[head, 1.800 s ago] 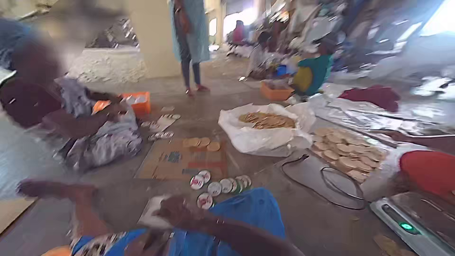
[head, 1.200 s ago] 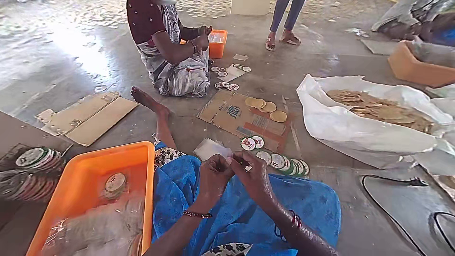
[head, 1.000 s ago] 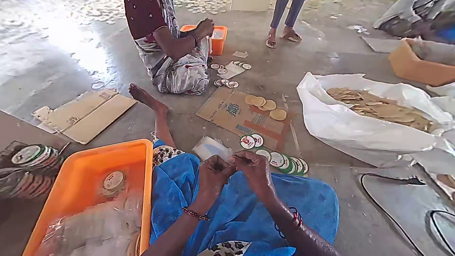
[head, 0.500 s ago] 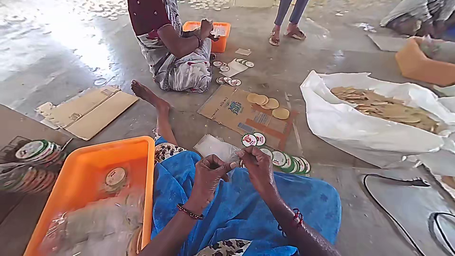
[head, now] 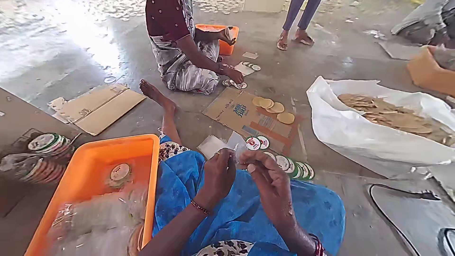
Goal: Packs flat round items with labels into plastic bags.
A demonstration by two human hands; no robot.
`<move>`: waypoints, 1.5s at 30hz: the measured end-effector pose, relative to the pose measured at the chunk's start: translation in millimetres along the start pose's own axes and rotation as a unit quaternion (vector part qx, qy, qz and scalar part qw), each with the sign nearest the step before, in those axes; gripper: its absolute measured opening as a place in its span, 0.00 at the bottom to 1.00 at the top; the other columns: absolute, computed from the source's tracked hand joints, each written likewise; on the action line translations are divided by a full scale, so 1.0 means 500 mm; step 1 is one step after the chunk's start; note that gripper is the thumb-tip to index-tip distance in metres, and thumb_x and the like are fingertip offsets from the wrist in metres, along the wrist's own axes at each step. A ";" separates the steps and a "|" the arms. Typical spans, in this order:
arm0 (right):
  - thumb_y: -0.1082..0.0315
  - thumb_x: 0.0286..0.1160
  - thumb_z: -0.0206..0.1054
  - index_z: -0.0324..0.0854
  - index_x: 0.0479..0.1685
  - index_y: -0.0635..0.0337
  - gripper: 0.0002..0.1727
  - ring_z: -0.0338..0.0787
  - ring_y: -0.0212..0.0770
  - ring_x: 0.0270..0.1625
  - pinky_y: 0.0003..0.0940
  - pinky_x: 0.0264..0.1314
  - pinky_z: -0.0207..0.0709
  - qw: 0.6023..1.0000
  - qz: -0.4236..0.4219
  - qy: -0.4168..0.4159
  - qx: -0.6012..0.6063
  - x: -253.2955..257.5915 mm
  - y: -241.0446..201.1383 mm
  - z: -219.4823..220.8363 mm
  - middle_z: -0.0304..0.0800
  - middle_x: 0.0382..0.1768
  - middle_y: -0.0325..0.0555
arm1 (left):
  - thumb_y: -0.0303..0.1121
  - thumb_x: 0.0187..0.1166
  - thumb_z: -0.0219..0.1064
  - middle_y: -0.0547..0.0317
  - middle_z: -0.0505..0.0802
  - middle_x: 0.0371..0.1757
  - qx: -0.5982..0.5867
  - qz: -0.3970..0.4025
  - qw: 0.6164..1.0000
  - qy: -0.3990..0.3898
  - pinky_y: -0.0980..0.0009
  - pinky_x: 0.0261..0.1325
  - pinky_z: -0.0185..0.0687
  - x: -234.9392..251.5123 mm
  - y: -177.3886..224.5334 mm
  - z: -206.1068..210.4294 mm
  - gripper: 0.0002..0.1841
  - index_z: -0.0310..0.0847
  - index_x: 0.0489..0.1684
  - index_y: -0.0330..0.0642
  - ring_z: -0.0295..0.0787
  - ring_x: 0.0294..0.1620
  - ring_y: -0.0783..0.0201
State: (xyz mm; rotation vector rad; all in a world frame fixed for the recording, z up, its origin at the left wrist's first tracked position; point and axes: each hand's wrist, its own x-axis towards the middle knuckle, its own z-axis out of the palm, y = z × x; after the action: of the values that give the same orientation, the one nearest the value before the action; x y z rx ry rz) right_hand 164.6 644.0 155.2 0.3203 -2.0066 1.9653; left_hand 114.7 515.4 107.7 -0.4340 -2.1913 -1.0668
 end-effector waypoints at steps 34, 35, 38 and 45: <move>0.39 0.66 0.75 0.80 0.69 0.52 0.35 0.88 0.38 0.69 0.42 0.75 0.81 0.950 0.106 -0.076 0.284 0.002 0.080 -0.006 0.91 0.65 0.39 | 0.27 0.77 0.62 0.48 0.91 0.35 -0.068 0.124 0.990 0.008 0.71 0.43 0.87 -0.080 0.079 0.011 0.05 0.80 0.43 0.36 0.90 0.37 0.61; 0.39 0.64 0.77 0.74 0.77 0.55 0.42 0.84 0.41 0.76 0.44 0.80 0.78 0.952 0.090 -0.110 0.269 0.005 0.087 -0.008 0.85 0.74 0.41 | 0.28 0.79 0.62 0.49 0.91 0.37 -0.083 0.116 0.990 0.001 0.72 0.46 0.87 -0.081 0.075 0.007 0.06 0.80 0.47 0.36 0.90 0.39 0.62; 0.40 0.55 0.83 0.58 0.88 0.65 0.61 0.74 0.43 0.84 0.44 0.83 0.74 0.966 0.052 -0.159 0.198 0.014 0.098 -0.018 0.69 0.85 0.48 | 0.37 0.86 0.62 0.61 0.89 0.42 -0.189 0.054 0.980 -0.039 0.77 0.55 0.85 -0.089 0.052 -0.010 0.06 0.78 0.48 0.46 0.87 0.48 0.73; 0.33 0.59 0.77 0.56 0.89 0.75 0.65 0.66 0.48 0.89 0.44 0.93 0.56 0.949 0.011 -0.299 -0.101 -0.023 0.080 -0.005 0.68 0.85 0.64 | 0.57 0.89 0.47 0.60 0.77 0.74 -0.437 -0.435 0.784 -0.070 0.59 0.62 0.85 -0.026 -0.002 -0.040 0.33 0.51 0.89 0.53 0.81 0.69 0.63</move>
State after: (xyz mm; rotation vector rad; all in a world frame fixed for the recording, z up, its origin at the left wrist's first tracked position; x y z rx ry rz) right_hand 160.8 647.2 113.8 0.9400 -2.5530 1.7911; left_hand 131.8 498.8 107.2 0.2044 -1.8617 -2.6513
